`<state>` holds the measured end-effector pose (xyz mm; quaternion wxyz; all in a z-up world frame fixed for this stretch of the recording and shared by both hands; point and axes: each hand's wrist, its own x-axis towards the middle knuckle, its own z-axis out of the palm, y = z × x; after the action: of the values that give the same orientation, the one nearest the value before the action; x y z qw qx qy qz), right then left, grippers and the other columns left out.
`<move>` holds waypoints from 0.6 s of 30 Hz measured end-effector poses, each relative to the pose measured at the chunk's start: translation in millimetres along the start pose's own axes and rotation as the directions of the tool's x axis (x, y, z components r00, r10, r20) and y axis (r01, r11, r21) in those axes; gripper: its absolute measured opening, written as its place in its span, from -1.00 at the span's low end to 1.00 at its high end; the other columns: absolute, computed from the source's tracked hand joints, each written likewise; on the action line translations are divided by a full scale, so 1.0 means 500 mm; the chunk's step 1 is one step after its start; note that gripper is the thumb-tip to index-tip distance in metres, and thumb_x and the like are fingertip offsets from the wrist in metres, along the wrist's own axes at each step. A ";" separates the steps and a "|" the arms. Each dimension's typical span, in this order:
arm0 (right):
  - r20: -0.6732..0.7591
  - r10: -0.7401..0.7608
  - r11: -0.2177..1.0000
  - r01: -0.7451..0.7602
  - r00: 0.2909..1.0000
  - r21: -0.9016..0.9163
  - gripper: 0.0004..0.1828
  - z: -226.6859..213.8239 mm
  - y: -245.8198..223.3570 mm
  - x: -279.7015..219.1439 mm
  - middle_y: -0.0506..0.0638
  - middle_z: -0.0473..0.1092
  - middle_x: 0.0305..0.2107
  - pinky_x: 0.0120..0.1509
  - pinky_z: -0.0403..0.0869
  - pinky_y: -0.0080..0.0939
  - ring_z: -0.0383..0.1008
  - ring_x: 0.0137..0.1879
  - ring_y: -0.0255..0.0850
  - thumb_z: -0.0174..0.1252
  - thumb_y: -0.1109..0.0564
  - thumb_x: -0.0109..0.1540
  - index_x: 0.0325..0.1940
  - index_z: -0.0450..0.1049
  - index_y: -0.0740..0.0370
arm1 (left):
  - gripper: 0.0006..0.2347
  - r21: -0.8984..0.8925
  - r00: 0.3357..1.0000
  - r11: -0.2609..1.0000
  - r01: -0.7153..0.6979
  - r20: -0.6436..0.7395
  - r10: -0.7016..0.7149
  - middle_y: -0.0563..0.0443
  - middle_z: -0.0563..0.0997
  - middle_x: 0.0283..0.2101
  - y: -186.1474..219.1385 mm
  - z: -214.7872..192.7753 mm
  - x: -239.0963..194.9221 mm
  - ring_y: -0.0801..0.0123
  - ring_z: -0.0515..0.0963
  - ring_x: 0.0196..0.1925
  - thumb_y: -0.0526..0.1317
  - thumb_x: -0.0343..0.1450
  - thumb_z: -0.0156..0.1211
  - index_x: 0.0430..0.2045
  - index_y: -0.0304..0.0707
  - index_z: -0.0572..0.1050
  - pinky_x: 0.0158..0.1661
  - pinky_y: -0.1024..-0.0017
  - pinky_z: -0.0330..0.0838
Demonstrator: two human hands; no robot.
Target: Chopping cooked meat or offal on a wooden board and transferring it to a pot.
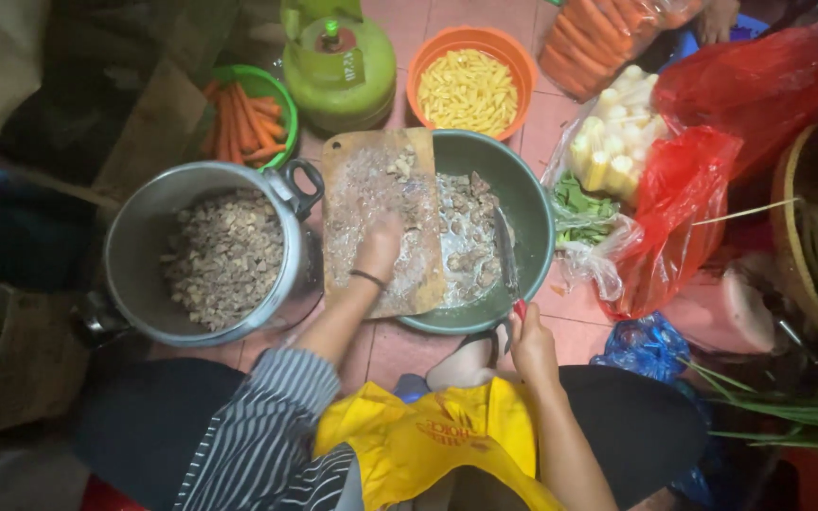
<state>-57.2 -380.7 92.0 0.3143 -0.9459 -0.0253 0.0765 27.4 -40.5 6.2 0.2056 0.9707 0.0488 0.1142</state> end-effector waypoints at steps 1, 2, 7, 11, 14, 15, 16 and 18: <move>0.000 0.007 1.000 -0.007 1.000 0.001 -0.76 0.000 -0.002 0.002 0.44 0.46 -0.49 -0.29 0.38 0.37 0.49 -0.32 0.44 -0.03 0.00 0.39 0.00 0.24 0.20 | -0.87 0.000 1.000 1.000 -0.003 0.006 0.003 -0.36 0.56 -0.23 -0.009 -0.081 0.009 -0.16 0.59 -0.24 -0.30 0.51 -0.07 -0.21 -0.33 0.44 -0.26 0.00 0.51; 0.012 0.016 1.000 -0.016 1.000 -0.006 -0.76 -0.001 -0.003 0.003 0.43 0.46 -0.49 -0.29 0.38 0.38 0.50 -0.32 0.44 -0.03 0.00 0.39 0.01 0.25 0.19 | -0.87 0.004 0.996 0.999 0.043 -0.073 -0.043 -0.32 0.57 -0.27 -0.019 -0.162 0.015 -0.13 0.59 -0.25 -0.29 0.51 -0.08 -0.30 -0.29 0.47 -0.25 0.01 0.47; 0.029 -0.029 0.997 0.031 0.999 -0.070 -0.72 -0.001 -0.026 0.003 0.43 0.46 -0.48 -0.29 0.39 0.39 0.48 -0.32 0.46 -0.01 -0.02 0.39 0.02 0.23 0.22 | -0.83 -0.080 0.900 0.958 0.274 -0.330 -0.285 -0.39 0.55 -0.21 -0.185 -0.389 -0.020 -0.29 0.53 -0.18 -0.21 0.55 0.01 -0.21 -0.37 0.46 -0.17 -0.04 0.38; 0.069 -0.054 0.991 0.062 0.996 -0.120 -0.71 0.009 -0.026 0.007 0.41 0.47 -0.49 -0.27 0.39 0.38 0.49 -0.32 0.43 0.01 -0.05 0.38 -0.01 0.27 0.21 | -0.72 0.360 0.852 0.831 0.425 -0.469 -0.232 -0.28 0.60 -0.21 -0.251 -0.433 -0.044 -0.29 0.54 -0.16 0.08 0.48 0.15 -0.27 -0.13 0.51 -0.31 -0.23 0.34; 0.104 -0.064 0.983 0.081 0.992 -0.163 -0.71 0.004 -0.035 -0.003 0.38 0.47 -0.52 -0.26 0.43 0.34 0.51 -0.34 0.38 -0.01 -0.07 0.39 -0.02 0.28 0.20 | -0.74 0.475 0.835 0.802 0.363 -0.548 -0.054 -0.23 0.62 -0.19 -0.157 -0.442 -0.015 -0.20 0.53 -0.13 0.07 0.41 0.20 -0.33 -0.10 0.57 -0.30 -0.20 0.34; 0.115 -0.079 0.982 0.097 0.990 -0.164 -0.72 0.001 -0.043 -0.006 0.35 0.47 -0.53 -0.26 0.45 0.30 0.53 -0.35 0.34 -0.02 -0.06 0.39 -0.03 0.29 0.19 | -0.75 0.274 0.865 0.929 0.249 -0.494 -0.086 -0.30 0.60 -0.12 -0.105 -0.450 0.000 -0.14 0.52 -0.03 -0.09 0.43 0.22 -0.30 -0.34 0.59 -0.09 -0.04 0.38; 0.115 -0.074 0.982 0.093 0.991 -0.167 -0.72 -0.004 -0.068 -0.012 0.35 0.47 -0.53 -0.26 0.45 0.30 0.53 -0.35 0.34 -0.02 -0.06 0.39 -0.03 0.29 0.19 | -0.75 0.271 0.867 0.931 0.246 -0.490 -0.087 -0.30 0.60 -0.12 -0.145 -0.338 0.019 -0.14 0.52 -0.03 -0.09 0.43 0.22 -0.30 -0.34 0.59 -0.09 -0.04 0.38; 0.319 0.005 0.995 0.026 0.948 -0.093 -0.73 -0.015 -0.116 -0.024 0.25 0.49 -0.56 -0.31 0.47 0.27 0.56 -0.42 0.23 -0.08 -0.03 0.35 0.05 0.35 0.09 | -0.85 -0.143 0.997 0.990 0.004 -0.082 -0.016 -0.19 0.58 -0.30 -0.203 -0.130 0.080 0.04 0.59 -0.22 -0.39 0.46 -0.03 -0.45 -0.38 0.52 -0.19 0.15 0.49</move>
<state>-67.9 -339.9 134.2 0.2609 -0.9349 -0.0845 0.2253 45.4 82.7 30.3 0.2729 0.9477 0.0541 0.1565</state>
